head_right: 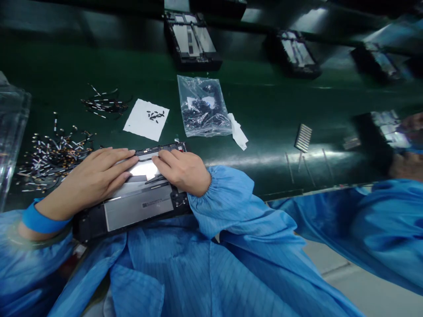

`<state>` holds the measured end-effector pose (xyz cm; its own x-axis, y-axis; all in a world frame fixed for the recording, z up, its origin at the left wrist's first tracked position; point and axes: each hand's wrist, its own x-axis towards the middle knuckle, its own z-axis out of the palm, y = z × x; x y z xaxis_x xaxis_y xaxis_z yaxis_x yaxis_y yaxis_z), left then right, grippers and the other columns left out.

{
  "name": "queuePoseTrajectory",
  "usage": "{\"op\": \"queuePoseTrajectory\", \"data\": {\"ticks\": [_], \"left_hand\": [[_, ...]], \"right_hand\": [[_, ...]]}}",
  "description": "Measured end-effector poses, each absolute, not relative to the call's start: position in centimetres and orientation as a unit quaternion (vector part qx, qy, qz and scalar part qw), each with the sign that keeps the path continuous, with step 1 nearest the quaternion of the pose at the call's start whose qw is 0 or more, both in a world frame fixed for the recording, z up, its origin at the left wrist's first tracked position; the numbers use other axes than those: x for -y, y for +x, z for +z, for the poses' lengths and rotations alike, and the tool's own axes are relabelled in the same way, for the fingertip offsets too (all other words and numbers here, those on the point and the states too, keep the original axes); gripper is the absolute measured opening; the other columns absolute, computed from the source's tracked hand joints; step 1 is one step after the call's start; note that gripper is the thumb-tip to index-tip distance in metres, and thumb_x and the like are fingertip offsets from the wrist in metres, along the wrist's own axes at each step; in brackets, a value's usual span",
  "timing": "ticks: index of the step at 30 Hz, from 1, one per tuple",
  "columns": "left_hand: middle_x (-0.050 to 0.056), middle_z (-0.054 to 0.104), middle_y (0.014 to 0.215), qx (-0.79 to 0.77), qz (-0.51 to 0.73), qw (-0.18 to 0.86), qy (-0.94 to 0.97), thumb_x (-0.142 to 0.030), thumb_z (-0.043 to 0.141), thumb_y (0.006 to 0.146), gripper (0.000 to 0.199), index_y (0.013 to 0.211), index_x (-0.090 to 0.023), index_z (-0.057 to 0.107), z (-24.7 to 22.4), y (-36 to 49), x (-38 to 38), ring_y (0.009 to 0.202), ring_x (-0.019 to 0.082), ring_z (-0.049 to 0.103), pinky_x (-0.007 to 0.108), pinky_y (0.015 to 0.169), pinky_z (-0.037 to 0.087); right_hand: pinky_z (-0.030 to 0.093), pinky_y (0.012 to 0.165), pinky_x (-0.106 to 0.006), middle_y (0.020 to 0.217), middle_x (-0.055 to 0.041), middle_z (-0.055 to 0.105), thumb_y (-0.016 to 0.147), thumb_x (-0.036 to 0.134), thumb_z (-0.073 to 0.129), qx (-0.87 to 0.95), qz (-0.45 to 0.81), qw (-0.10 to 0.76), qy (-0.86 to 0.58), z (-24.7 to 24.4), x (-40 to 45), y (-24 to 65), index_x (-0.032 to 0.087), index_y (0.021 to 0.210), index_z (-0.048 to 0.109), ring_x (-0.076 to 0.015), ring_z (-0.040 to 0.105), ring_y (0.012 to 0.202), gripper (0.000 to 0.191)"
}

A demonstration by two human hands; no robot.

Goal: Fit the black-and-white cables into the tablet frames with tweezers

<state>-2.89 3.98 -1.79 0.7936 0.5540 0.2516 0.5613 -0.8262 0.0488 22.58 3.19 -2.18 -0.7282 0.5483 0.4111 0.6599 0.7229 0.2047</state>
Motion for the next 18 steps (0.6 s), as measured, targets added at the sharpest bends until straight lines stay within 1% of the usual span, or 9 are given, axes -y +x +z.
{"op": "queuePoseTrajectory", "data": {"ticks": [7,13,18], "left_hand": [[0.018,0.063,0.128,0.298,-0.125,0.016,-0.946,-0.022,0.047,0.096,0.038,0.129,-0.007,0.059,-1.79,-2.82,-3.99,0.117,0.033,0.059,0.049,0.097,0.049],[0.018,0.063,0.127,0.295,-0.126,0.015,-0.947,-0.023,0.046,0.097,0.037,0.128,-0.008,0.060,-1.81,-2.80,-4.03,0.116,0.033,0.060,0.049,0.096,0.049],[0.018,0.063,0.128,0.302,-0.120,0.008,-0.946,-0.025,0.044,0.098,0.038,0.129,-0.009,0.059,-1.87,-2.82,-4.04,0.118,0.032,0.059,0.049,0.096,0.049]], "right_hand": [[0.042,0.063,-0.029,0.106,-0.0090,0.071,0.101,0.014,0.035,0.918,-0.123,0.131,-0.353,-2.31,-3.21,22.74,0.015,0.117,0.066,-0.0151,0.061,0.080,0.035],[0.041,0.062,-0.029,0.105,-0.0079,0.072,0.100,0.014,0.036,0.920,-0.149,0.148,-0.332,-2.34,-3.39,22.80,0.014,0.114,0.067,-0.0151,0.060,0.078,0.034],[0.039,0.060,-0.030,0.109,-0.0074,0.072,0.101,0.015,0.035,0.927,-0.153,0.110,-0.325,-1.78,-3.66,23.04,0.015,0.117,0.066,-0.0153,0.058,0.079,0.035]]}}
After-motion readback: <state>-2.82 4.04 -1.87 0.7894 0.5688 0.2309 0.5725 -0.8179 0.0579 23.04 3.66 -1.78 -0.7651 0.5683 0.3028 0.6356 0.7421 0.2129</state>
